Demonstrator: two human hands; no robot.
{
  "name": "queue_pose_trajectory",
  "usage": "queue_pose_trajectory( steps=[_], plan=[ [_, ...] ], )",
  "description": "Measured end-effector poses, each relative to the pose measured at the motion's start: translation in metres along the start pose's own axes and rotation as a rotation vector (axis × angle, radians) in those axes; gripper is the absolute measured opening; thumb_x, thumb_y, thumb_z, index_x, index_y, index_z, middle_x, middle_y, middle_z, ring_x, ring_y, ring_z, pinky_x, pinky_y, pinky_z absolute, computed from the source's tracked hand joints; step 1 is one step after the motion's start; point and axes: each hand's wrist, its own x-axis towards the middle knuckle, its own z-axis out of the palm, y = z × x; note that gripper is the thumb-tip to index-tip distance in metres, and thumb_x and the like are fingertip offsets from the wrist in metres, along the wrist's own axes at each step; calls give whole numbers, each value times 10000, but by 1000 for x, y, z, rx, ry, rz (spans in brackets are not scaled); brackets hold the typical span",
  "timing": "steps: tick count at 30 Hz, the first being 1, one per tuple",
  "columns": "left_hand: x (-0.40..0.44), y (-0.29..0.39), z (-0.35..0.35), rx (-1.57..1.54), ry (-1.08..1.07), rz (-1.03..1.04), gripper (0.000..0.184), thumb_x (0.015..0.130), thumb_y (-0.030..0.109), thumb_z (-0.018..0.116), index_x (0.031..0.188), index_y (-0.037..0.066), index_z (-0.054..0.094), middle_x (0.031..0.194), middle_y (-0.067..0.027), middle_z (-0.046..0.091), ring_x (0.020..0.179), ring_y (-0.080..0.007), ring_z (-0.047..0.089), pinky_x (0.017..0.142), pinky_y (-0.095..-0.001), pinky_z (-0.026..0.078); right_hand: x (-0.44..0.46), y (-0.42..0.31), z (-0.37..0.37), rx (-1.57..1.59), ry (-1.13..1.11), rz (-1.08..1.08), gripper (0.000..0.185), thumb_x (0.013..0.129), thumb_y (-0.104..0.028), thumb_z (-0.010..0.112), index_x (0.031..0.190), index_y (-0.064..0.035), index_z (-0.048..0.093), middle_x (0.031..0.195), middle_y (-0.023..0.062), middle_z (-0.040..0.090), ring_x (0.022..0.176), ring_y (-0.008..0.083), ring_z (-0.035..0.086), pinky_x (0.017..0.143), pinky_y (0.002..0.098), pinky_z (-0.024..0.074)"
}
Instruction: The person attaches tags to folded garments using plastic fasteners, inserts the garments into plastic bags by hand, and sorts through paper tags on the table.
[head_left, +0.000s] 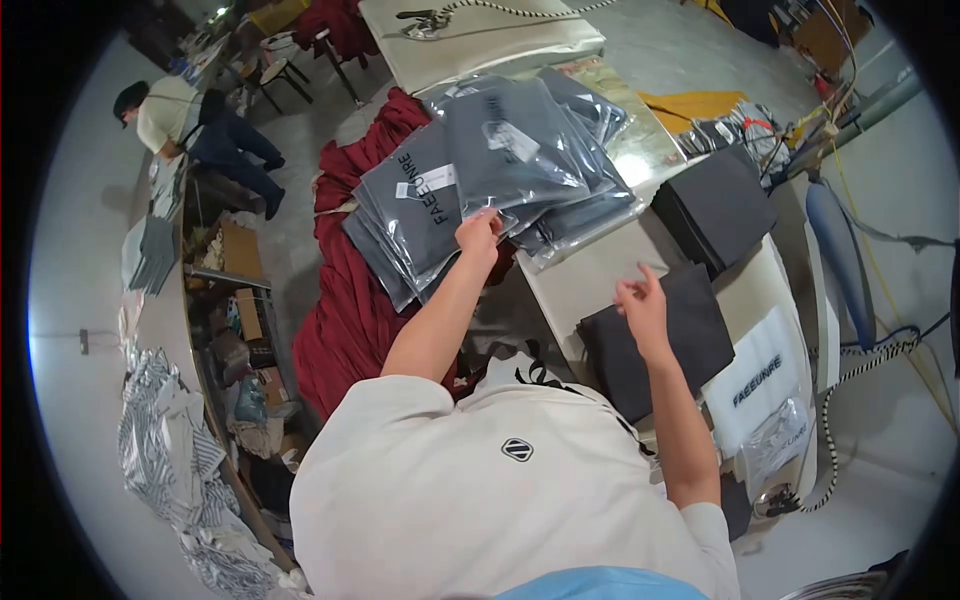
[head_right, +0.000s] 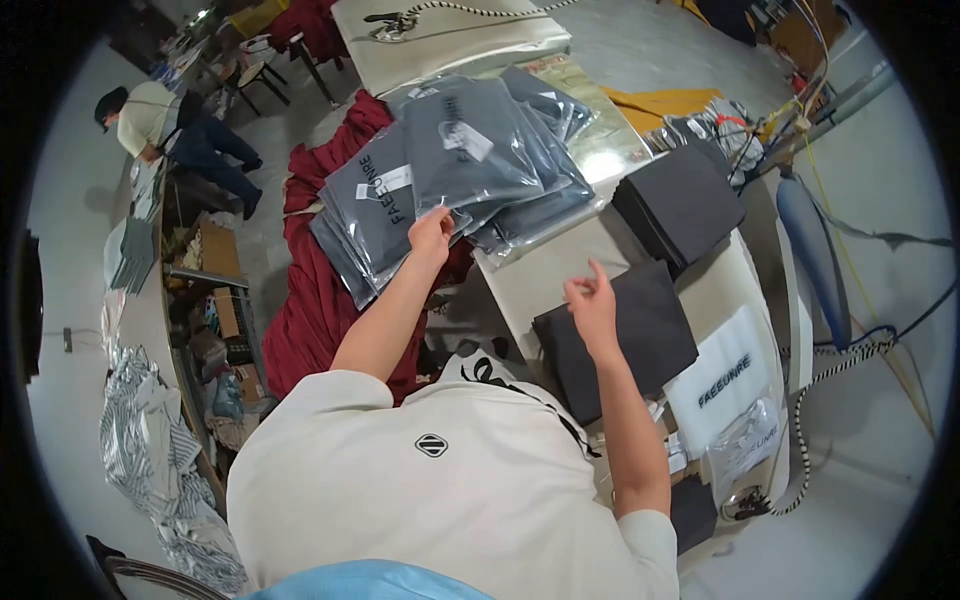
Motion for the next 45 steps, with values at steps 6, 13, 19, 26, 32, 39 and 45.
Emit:
queue_pose_trajectory(
  steps=[6, 13, 19, 26, 32, 39, 45],
  plan=[
    [7, 2, 26, 136, 76, 47, 182, 888, 17, 669, 738, 112, 630, 711, -15, 618, 599, -117, 570, 508, -263, 414, -111, 59, -71, 123, 208, 145, 523, 987, -105, 630, 1461, 14, 445, 960, 72, 688, 776, 124, 650, 675, 261, 522],
    [5, -15, 8, 410, -230, -1, 346, 969, 69, 654, 1294, 4, 558, 991, -83, 673, 820, -156, 643, 664, -279, 537, -271, 121, -139, 261, 786, 442, 423, 990, -100, 622, 1383, 2, 506, 917, 74, 697, 730, 113, 640, 652, 255, 513],
    [-36, -17, 36, 790, -359, 91, 547, 948, 74, 674, 1449, -5, 469, 1020, -73, 673, 833, -143, 643, 664, -270, 524, -336, 153, -124, 454, 940, 562, 395, 990, -107, 636, 1363, -24, 533, 913, 89, 702, 719, 118, 644, 629, 248, 516],
    [-72, -63, 62, 1007, -737, 44, 263, 980, 129, 640, 1214, 12, 674, 1035, -84, 719, 833, -166, 685, 718, -300, 561, -331, 194, -146, 339, 932, 487, 374, 941, -88, 654, 1304, -15, 598, 815, 4, 640, 665, 85, 577, 612, 248, 485],
    [-187, -108, 48, 1051, -694, 46, 231, 971, 121, 635, 1147, -13, 699, 918, -55, 733, 763, -114, 660, 665, -255, 521, -287, 237, -204, -472, 732, 320, 332, 907, -174, 734, 1194, -15, 687, 764, 68, 674, 634, 166, 611, 639, 338, 511],
    [-282, -118, -12, 1076, -573, 73, 234, 958, 115, 635, 1130, -32, 696, 889, -61, 735, 767, -110, 667, 687, -254, 527, -230, 268, -253, -779, 423, 170, 374, 891, -311, 725, 1111, -8, 717, 821, 216, 713, 797, 376, 707, 736, 476, 545],
    [-299, -107, -35, 1031, -469, 176, 213, 954, 118, 647, 1110, -11, 714, 883, -28, 727, 754, -89, 641, 666, -236, 510, -204, 294, -261, -810, 210, 244, 250, 854, -228, 670, 856, 23, 676, 860, 270, 688, 844, 456, 673, 753, 535, 524]
  ],
)
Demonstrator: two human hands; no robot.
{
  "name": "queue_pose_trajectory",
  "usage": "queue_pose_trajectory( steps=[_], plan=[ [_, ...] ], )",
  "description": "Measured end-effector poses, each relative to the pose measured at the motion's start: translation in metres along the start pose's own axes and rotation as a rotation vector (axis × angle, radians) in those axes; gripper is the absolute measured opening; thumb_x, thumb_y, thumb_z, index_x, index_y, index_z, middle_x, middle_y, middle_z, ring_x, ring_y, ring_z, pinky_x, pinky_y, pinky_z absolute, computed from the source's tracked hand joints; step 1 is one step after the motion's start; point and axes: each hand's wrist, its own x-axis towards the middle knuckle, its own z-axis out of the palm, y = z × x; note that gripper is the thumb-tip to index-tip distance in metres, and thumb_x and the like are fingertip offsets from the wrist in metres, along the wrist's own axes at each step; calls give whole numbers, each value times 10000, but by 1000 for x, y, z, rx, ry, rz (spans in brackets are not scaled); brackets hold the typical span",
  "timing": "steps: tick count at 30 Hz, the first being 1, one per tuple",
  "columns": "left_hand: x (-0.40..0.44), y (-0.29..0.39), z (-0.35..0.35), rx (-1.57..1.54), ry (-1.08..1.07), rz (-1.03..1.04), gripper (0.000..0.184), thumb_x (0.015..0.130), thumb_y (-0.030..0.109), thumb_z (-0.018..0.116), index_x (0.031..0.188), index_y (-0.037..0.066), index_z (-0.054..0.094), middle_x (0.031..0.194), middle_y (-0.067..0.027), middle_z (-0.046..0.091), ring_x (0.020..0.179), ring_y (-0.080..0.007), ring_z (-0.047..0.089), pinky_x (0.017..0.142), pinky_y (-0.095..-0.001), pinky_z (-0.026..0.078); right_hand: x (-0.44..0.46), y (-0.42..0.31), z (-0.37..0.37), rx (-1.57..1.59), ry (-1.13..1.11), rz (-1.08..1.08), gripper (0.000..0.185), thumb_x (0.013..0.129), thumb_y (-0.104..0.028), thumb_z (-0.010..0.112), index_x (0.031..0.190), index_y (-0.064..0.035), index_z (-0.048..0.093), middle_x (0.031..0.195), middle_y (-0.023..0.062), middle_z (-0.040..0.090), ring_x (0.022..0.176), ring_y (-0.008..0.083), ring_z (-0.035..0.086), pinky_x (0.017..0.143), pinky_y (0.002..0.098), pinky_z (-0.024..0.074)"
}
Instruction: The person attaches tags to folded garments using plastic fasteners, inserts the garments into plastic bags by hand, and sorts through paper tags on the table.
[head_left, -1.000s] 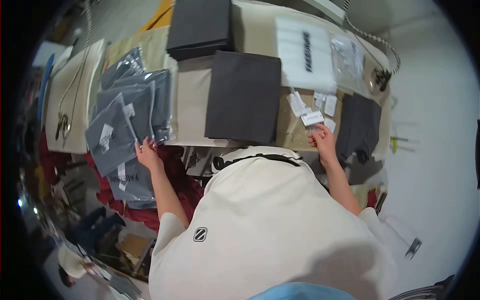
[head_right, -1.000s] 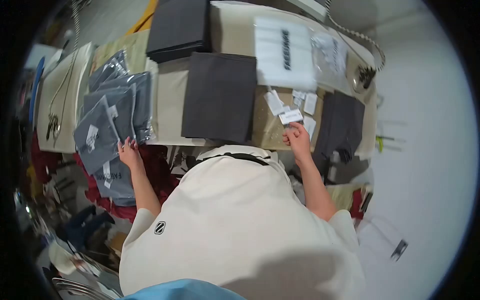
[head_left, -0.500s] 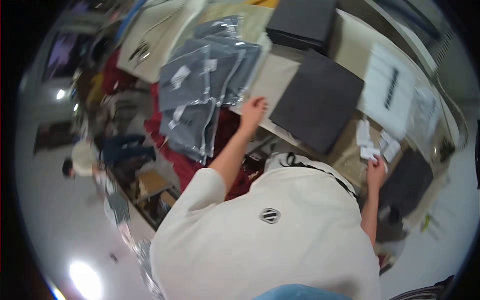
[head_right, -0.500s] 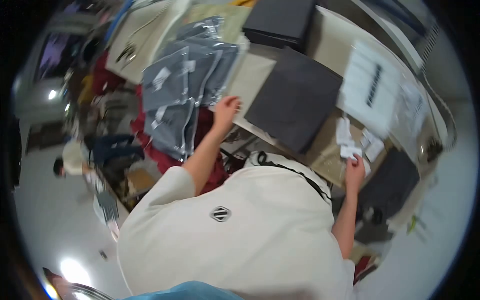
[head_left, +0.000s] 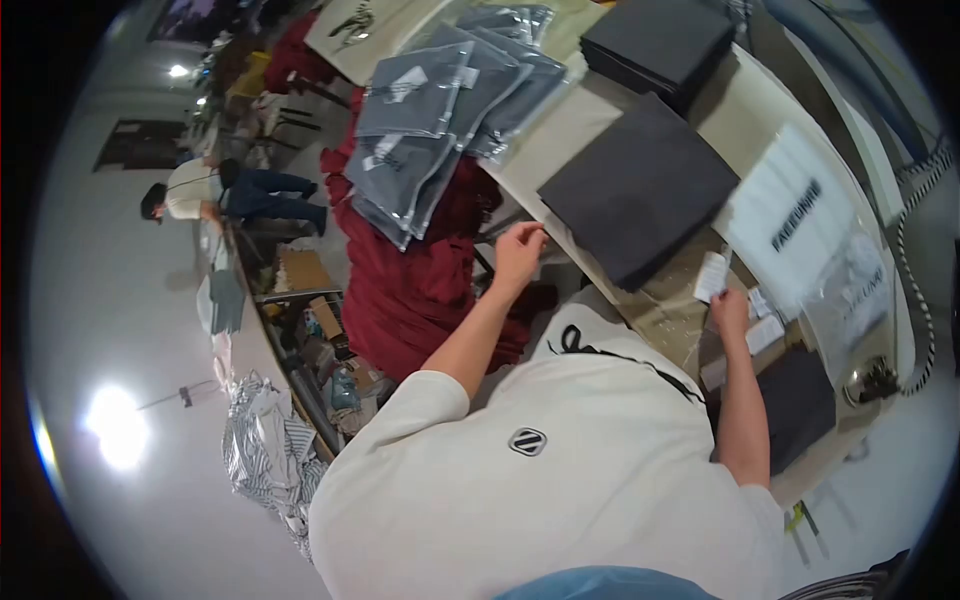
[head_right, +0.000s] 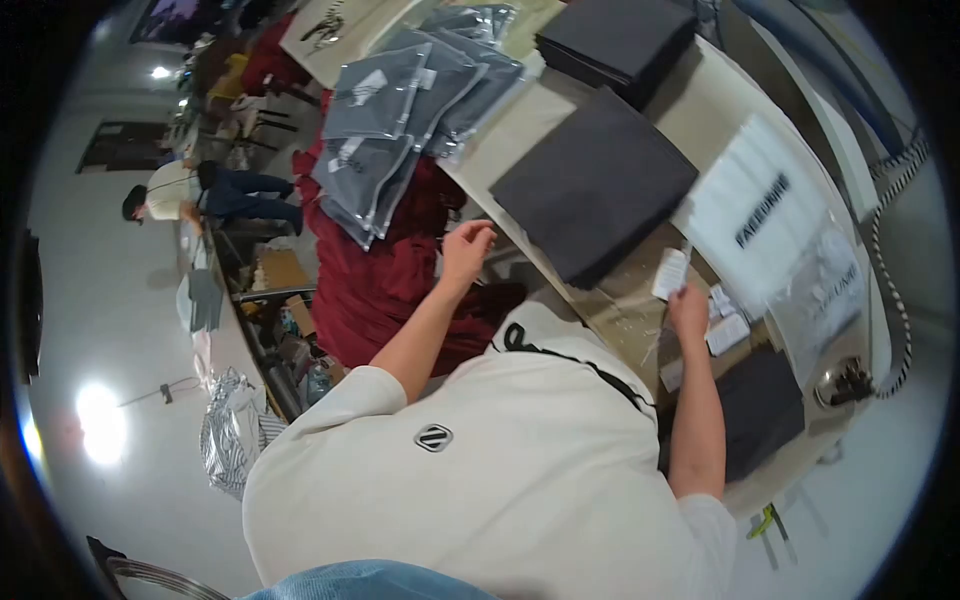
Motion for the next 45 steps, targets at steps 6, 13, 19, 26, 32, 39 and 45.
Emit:
queue_pose_trajectory(
  steps=[6, 13, 19, 26, 32, 39, 45],
  plan=[
    [22, 29, 29, 115, -163, 20, 181, 984, 103, 653, 1122, 10, 725, 907, -29, 725, 807, -91, 656, 733, -248, 535, -17, 23, -11, 308, 166, 44, 216, 874, -182, 638, 861, 28, 688, 812, 256, 679, 762, 411, 676, 703, 493, 521],
    [64, 83, 114, 3, -555, 211, 183, 1020, 105, 634, 1154, -3, 696, 961, -38, 714, 882, -91, 660, 789, -232, 533, -127, 28, -117, 1162, 340, 278, 178, 1041, -167, 577, 1080, -29, 683, 875, 57, 722, 768, 197, 690, 680, 323, 541],
    [25, 125, 219, 35, -971, 289, 206, 1015, 87, 624, 1177, -23, 688, 987, -47, 719, 899, -100, 661, 820, -245, 526, -244, 65, -150, 1725, 1075, 359, 157, 1060, -149, 552, 1165, -82, 648, 1003, 69, 723, 827, 166, 687, 634, 289, 529],
    [-157, 145, 337, 292, -1473, 434, 236, 972, 83, 657, 1188, -5, 690, 1002, -92, 742, 898, -132, 690, 769, -279, 535, -324, 177, -102, 2239, 1168, 285, 169, 1057, -156, 561, 1157, -57, 655, 1052, 88, 718, 912, 190, 701, 746, 315, 587],
    [-275, 126, 403, 390, -1590, 774, 258, 947, 91, 676, 1185, -7, 693, 1030, -138, 742, 852, -197, 721, 712, -317, 556, -332, 195, -115, 2262, 1315, 196, 151, 1041, -138, 596, 1128, -30, 656, 1057, 107, 710, 909, 212, 697, 807, 340, 603],
    [-303, 95, 434, 480, -1360, 310, 354, 931, 101, 695, 1239, -64, 644, 1080, -137, 748, 878, -174, 730, 692, -298, 571, -368, 207, -168, 1764, 1391, -18, 136, 1041, -106, 592, 1099, -1, 656, 1024, 89, 709, 933, 198, 689, 808, 342, 588],
    [-315, 106, 445, 502, -1232, -72, 361, 945, 114, 689, 1249, -70, 629, 1047, -121, 747, 847, -161, 728, 674, -274, 575, -338, 202, -141, 1294, 1008, 198, 131, 1038, -77, 593, 1098, 20, 659, 974, 106, 711, 871, 191, 700, 809, 329, 588]
  ],
)
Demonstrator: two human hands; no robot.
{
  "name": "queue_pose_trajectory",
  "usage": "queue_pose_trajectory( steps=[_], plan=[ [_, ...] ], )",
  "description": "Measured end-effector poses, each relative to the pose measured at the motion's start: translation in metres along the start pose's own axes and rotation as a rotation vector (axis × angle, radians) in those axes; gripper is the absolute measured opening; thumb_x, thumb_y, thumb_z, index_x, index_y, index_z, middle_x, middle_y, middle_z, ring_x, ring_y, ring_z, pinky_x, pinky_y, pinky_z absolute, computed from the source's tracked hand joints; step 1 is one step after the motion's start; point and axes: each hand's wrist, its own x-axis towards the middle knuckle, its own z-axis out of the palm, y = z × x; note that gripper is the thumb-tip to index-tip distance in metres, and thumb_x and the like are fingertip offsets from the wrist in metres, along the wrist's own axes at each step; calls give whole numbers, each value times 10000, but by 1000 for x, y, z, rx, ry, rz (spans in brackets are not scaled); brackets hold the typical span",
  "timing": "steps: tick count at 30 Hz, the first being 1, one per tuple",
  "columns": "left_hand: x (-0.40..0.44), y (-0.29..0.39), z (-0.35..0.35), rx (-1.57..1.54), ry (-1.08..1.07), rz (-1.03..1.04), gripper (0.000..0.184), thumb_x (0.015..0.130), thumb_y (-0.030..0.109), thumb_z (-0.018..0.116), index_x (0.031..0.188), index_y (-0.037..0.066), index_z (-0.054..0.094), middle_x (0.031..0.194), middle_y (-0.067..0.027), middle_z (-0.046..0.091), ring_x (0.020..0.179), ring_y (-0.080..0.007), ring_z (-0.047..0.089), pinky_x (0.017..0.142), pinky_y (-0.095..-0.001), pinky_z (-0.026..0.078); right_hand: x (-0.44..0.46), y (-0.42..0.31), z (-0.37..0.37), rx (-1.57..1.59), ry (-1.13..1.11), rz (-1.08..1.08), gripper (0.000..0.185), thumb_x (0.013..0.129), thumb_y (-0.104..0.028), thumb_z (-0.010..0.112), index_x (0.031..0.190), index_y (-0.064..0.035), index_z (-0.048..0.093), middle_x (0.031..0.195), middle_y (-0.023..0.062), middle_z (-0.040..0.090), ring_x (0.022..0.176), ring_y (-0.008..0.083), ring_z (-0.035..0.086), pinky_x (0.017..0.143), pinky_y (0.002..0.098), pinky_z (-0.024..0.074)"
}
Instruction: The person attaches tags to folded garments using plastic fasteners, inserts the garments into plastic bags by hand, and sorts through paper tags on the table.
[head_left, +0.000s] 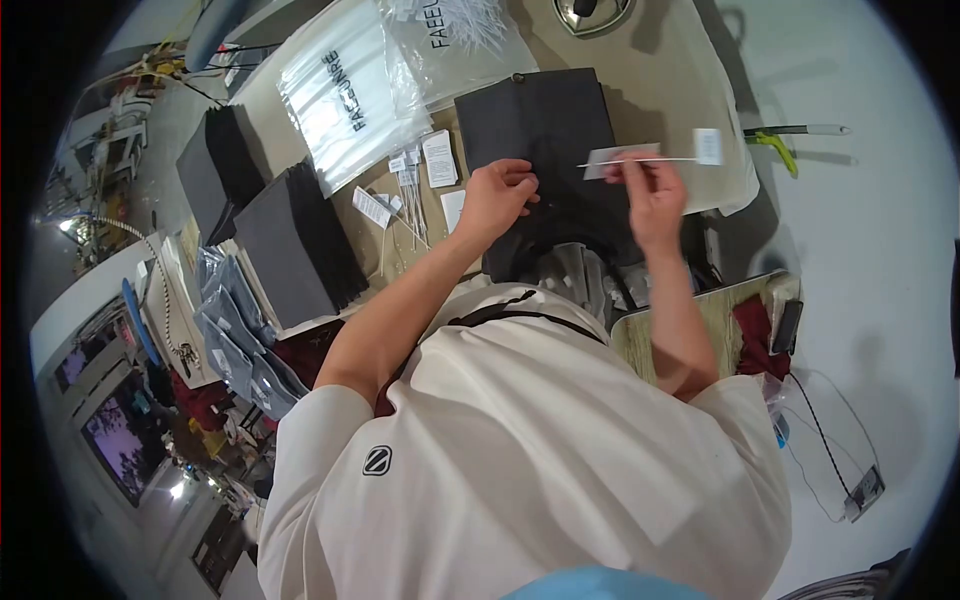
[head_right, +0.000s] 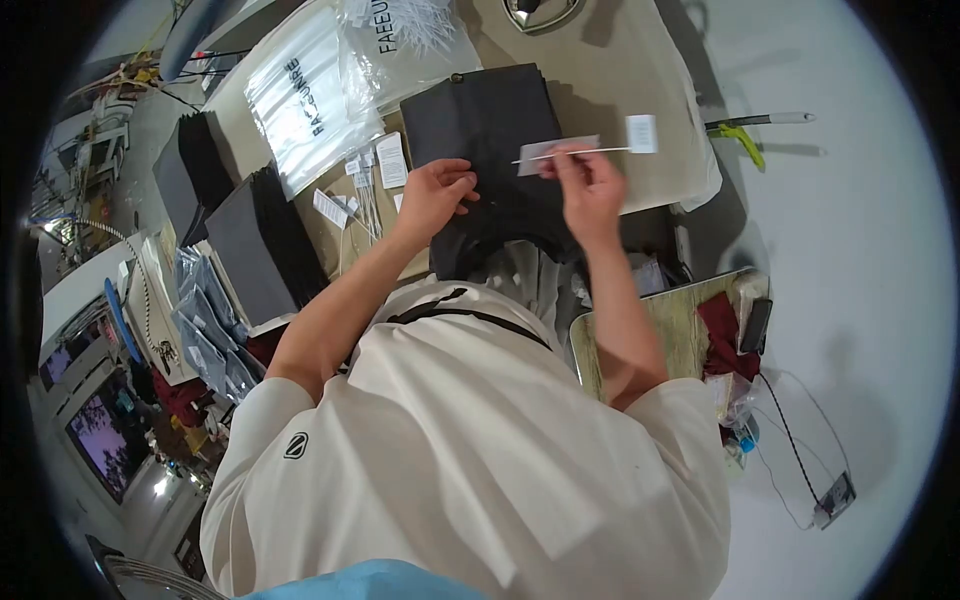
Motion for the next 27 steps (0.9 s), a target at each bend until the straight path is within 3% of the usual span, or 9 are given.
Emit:
queue_pose_trajectory(
  steps=[3, 11, 20, 23, 27],
  plan=[
    [7, 0, 5, -125, -27, -54, 275, 956, 131, 697, 1161, -48, 657, 966, -93, 740, 791, -148, 723, 629, -264, 550, -6, 30, 23, 132, 119, 150, 142, 1033, -95, 612, 1083, 32, 653, 956, 122, 714, 856, 202, 716, 814, 323, 597],
    [13, -2, 9, -122, -25, -57, 184, 951, 155, 722, 1001, -10, 658, 834, -53, 719, 736, -123, 709, 569, -245, 507, -5, 44, 39, 306, 113, 264, 144, 1033, -105, 615, 1054, 35, 644, 961, 129, 711, 887, 212, 727, 836, 321, 606],
    [14, -9, 5, -267, -68, -92, 118, 960, 150, 721, 984, 48, 665, 843, -26, 720, 752, -118, 712, 596, -228, 478, 1, 36, 48, 350, 87, 280, 144, 1034, -104, 612, 1045, 37, 640, 956, 125, 707, 872, 210, 727, 825, 316, 608],
    [16, -12, 4, -298, -84, -95, 110, 960, 144, 721, 989, 52, 668, 842, -25, 722, 763, -119, 714, 598, -230, 480, 3, 34, 48, 60, 77, 235, 139, 1032, -100, 611, 1043, 36, 640, 936, 122, 707, 834, 196, 722, 768, 302, 609],
    [16, -15, 2, -336, -107, -101, 117, 974, 164, 708, 1014, 59, 676, 880, -22, 721, 776, -122, 715, 613, -229, 486, 3, 35, 47, -99, 23, 234, 146, 1039, -99, 592, 1023, 37, 643, 892, 126, 722, 771, 172, 717, 690, 296, 599]
  ],
)
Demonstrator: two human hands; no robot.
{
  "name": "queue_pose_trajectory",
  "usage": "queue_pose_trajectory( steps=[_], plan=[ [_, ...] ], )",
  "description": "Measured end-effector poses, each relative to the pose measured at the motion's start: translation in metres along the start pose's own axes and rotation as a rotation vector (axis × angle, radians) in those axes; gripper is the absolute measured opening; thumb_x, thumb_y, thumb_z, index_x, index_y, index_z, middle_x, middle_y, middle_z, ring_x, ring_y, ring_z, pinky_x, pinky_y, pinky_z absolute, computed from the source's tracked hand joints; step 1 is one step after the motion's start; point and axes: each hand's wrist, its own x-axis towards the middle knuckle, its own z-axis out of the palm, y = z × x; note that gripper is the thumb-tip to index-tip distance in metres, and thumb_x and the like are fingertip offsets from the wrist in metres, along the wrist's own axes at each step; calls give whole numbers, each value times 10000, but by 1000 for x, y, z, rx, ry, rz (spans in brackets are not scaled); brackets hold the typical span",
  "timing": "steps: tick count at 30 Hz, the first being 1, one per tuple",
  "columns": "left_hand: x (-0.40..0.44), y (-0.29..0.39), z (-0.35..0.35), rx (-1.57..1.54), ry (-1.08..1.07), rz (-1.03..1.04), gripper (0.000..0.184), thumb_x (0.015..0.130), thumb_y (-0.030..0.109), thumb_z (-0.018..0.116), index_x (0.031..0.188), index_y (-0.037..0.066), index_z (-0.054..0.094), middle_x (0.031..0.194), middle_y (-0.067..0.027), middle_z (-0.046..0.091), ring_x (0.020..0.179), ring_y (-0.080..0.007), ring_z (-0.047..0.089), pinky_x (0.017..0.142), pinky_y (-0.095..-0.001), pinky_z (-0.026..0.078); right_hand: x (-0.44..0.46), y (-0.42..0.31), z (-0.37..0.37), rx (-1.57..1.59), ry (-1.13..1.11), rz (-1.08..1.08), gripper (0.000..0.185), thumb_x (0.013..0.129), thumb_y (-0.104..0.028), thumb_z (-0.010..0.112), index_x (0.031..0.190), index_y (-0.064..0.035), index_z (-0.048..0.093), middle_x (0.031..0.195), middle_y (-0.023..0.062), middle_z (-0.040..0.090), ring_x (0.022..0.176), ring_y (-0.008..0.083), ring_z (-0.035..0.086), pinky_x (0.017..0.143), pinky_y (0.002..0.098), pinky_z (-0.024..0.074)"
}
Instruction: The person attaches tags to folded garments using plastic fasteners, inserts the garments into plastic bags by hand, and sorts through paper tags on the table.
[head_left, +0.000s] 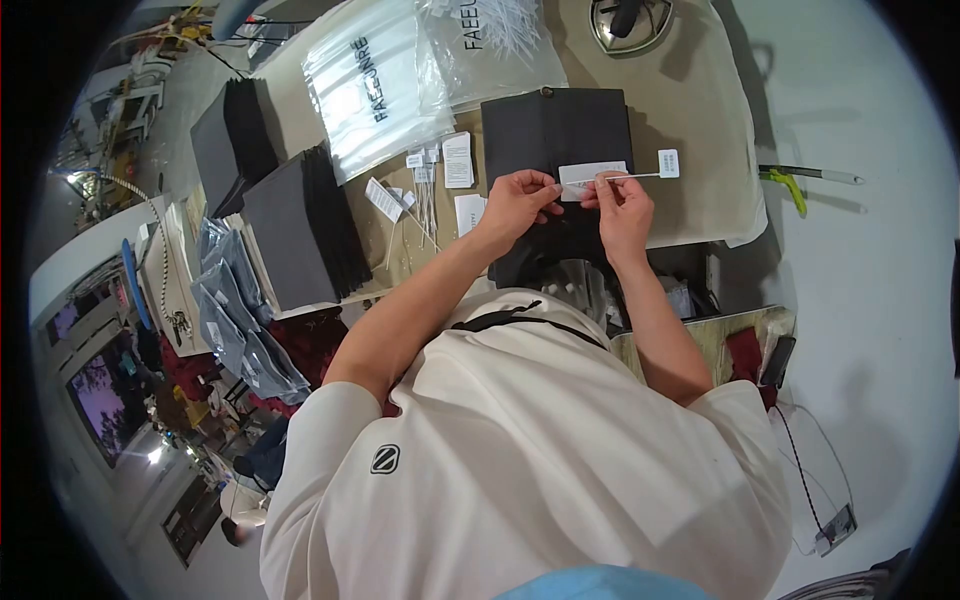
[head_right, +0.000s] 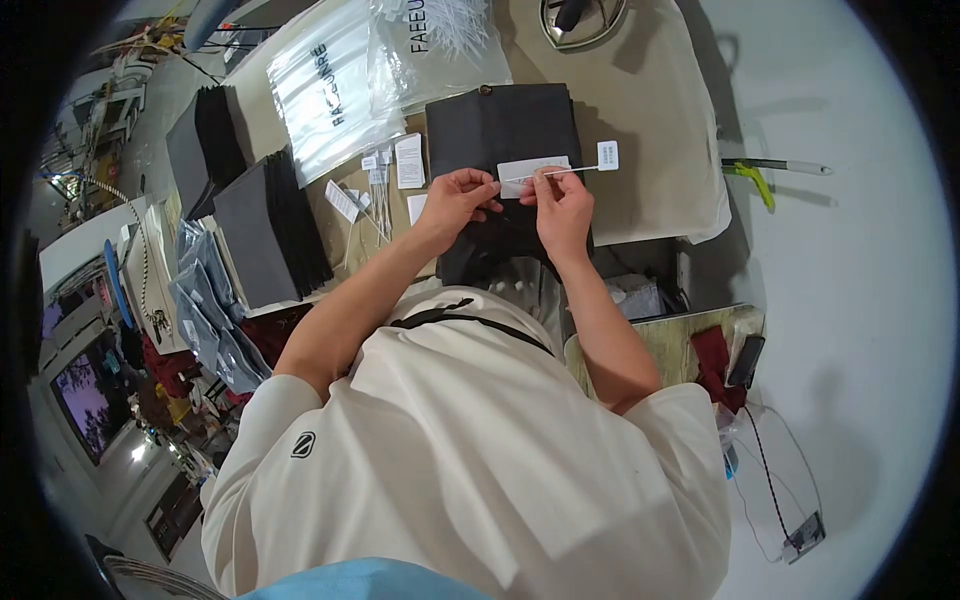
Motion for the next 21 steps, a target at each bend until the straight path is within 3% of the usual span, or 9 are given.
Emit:
queue_pose_trajectory(
  steps=[4, 9, 12, 13, 16, 21],
  plan=[
    [-1, -5, -3, -159, 31, -25, 156, 995, 198, 682, 1055, 54, 689, 917, -16, 703, 792, -125, 707, 640, -245, 506, -2, -7, 9, 178, -37, 153, 130, 1028, -91, 612, 1037, 34, 647, 898, 115, 714, 749, 161, 696, 664, 283, 587],
    [-5, -6, 3, -311, 113, -86, 198, 1002, 241, 681, 1097, 69, 698, 951, -6, 690, 793, -130, 699, 654, -257, 511, 2, -9, 7, 177, -35, 188, 124, 1027, -80, 607, 1030, 34, 657, 900, 115, 714, 736, 155, 689, 658, 276, 583],
    [-2, -9, 1, -376, 67, -128, 181, 998, 239, 692, 1098, 88, 699, 943, -8, 702, 795, -126, 676, 675, -272, 524, -1, -20, 1, -212, -100, 95, 111, 1018, -53, 602, 1033, 37, 665, 916, 111, 721, 742, 153, 687, 657, 275, 579],
    [-2, -10, 1, -378, 67, -127, 181, 998, 239, 692, 1098, 88, 699, 943, -8, 702, 795, -126, 676, 675, -272, 524, 0, -15, -2, -213, -101, 93, 111, 1018, -53, 602, 1033, 37, 665, 916, 111, 721, 742, 153, 687, 657, 275, 579],
    [-2, -10, 2, -373, 60, -137, 176, 995, 231, 694, 1103, 91, 699, 926, -2, 698, 769, -125, 663, 677, -273, 525, 5, 4, -12, -410, -224, -563, 103, 1006, -48, 603, 1036, 9, 684, 903, 92, 732, 750, 143, 697, 654, 324, 578],
    [2, -12, -4, -473, -20, -197, 156, 994, 210, 693, 1097, 94, 700, 908, -2, 693, 770, -127, 662, 678, -275, 525, 13, -2, -13, -483, -309, -864, 117, 992, -36, 624, 1062, 47, 668, 879, 71, 722, 745, 148, 682, 632, 274, 551]
  ],
)
